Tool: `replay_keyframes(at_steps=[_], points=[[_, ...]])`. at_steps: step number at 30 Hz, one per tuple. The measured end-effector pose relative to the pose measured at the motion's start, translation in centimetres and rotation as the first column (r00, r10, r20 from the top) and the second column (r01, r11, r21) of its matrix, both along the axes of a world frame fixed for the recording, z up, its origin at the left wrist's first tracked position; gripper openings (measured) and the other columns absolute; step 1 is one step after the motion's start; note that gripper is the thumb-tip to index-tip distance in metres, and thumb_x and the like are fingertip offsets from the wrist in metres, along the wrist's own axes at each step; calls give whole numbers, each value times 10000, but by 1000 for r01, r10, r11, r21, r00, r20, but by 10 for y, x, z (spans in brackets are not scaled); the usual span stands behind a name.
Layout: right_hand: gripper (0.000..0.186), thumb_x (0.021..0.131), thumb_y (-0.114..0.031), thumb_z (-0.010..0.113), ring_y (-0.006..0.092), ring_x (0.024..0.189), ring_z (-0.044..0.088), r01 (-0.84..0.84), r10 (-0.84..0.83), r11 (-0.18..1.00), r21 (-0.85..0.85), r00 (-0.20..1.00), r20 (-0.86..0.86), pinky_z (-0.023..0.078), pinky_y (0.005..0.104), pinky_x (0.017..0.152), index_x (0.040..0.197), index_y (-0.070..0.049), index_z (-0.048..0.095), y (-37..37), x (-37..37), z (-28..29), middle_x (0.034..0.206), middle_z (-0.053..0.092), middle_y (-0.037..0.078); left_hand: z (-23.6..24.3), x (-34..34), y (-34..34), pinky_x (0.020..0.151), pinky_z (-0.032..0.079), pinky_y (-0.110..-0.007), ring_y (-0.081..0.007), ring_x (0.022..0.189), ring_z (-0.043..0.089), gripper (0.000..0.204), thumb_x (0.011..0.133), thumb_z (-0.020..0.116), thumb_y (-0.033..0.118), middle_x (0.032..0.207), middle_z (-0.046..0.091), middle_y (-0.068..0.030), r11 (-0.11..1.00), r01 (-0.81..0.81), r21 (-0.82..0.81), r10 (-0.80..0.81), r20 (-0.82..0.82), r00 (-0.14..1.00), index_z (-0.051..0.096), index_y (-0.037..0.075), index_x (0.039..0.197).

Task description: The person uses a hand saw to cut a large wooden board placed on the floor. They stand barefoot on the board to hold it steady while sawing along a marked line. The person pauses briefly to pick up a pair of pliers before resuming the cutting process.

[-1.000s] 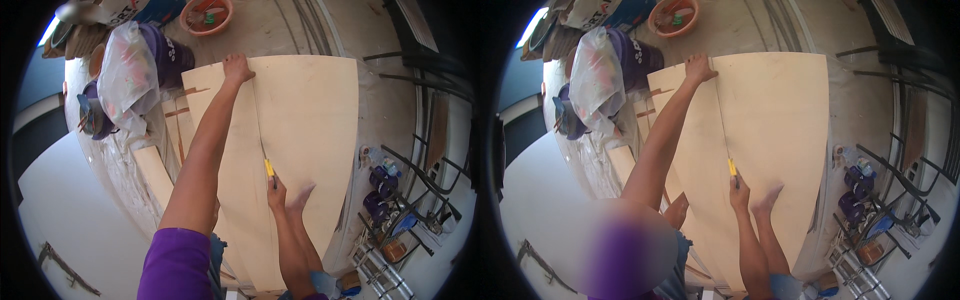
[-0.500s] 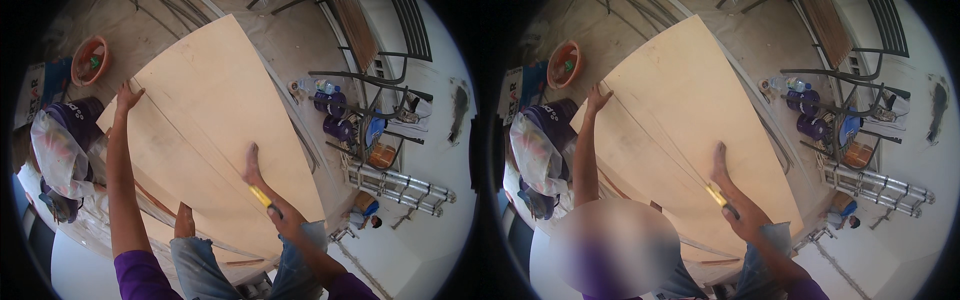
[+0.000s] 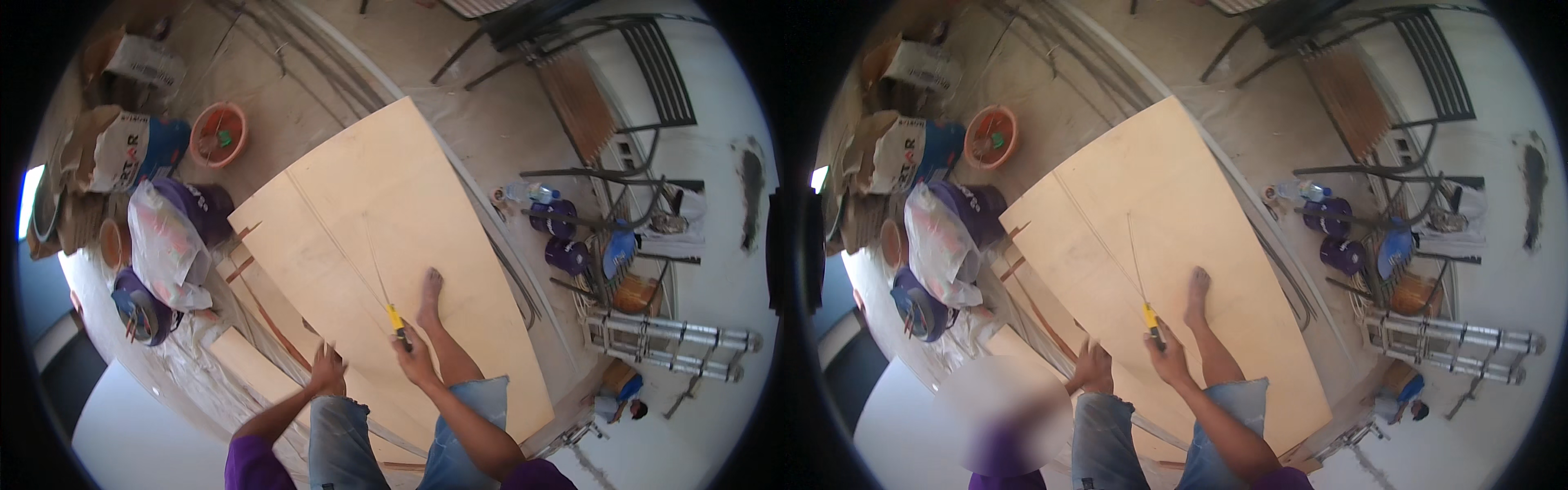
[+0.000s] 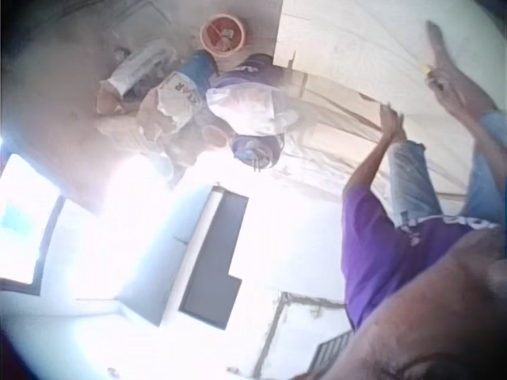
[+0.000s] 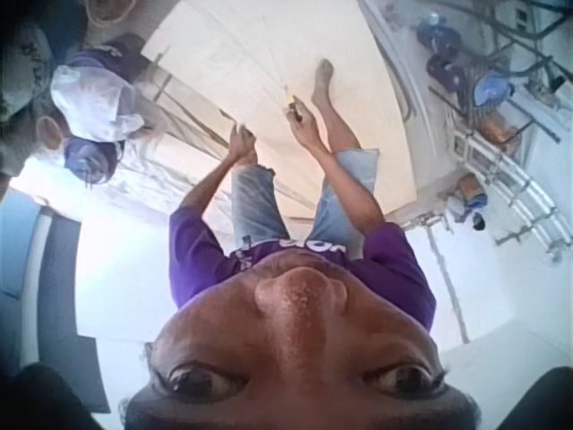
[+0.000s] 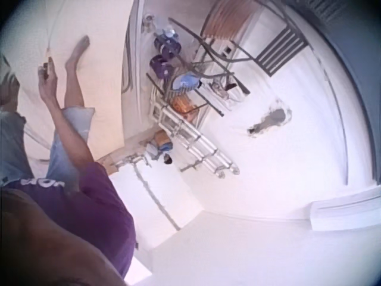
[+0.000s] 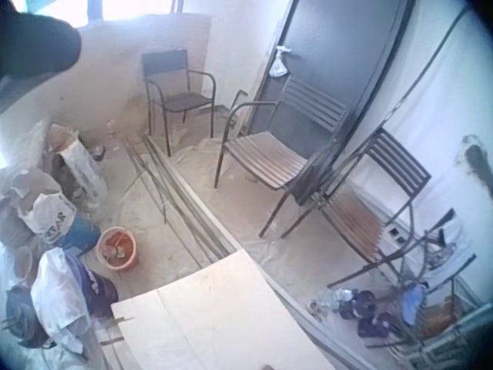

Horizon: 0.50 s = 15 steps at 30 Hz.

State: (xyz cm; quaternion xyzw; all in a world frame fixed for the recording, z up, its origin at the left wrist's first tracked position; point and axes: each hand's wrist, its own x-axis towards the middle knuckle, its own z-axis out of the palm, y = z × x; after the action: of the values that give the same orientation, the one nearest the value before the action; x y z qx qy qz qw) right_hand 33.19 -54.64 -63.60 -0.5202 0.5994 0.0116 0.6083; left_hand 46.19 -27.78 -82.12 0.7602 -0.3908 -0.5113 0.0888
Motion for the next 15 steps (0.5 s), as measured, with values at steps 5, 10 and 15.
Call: replay_keyframes(at_steps=[5, 10, 15], points=[[776, 895, -302, 609, 373, 944, 673, -11, 21, 993, -119, 996, 84, 507, 429, 830, 1532, -152, 192, 17, 47, 8, 1120, 642, 255, 198, -23, 80, 1138, 277, -487, -509, 1404, 174, 1340, 642, 775, 600, 1481, 192, -377, 821, 161, 548, 59, -363, 930, -47, -13, 1504], [762, 881, -259, 635, 313, 905, 688, 29, -10, 991, -133, 990, 142, 520, 426, 779, 1512, -106, 237, 53, 56, -38, 976, 677, 233, 187, -42, 66, 1093, 342, -500, -514, 1343, 322, 1396, 641, 774, 616, 1460, 203, -408, 767, 212, 606, -60, -261, 963, -170, 39, 1494], [826, 908, -101, 626, 67, 498, 455, 106, -137, 982, 154, 970, 202, 408, 224, 438, 1540, -144, 97, 39, 85, -4, 660, 491, -23, 219, -9, 35, 972, 409, -608, -525, 1244, 437, 1172, 744, 710, 582, 1441, 251, -388, 656, 195, 729, -103, -170, 980, -35, 153, 1540]])
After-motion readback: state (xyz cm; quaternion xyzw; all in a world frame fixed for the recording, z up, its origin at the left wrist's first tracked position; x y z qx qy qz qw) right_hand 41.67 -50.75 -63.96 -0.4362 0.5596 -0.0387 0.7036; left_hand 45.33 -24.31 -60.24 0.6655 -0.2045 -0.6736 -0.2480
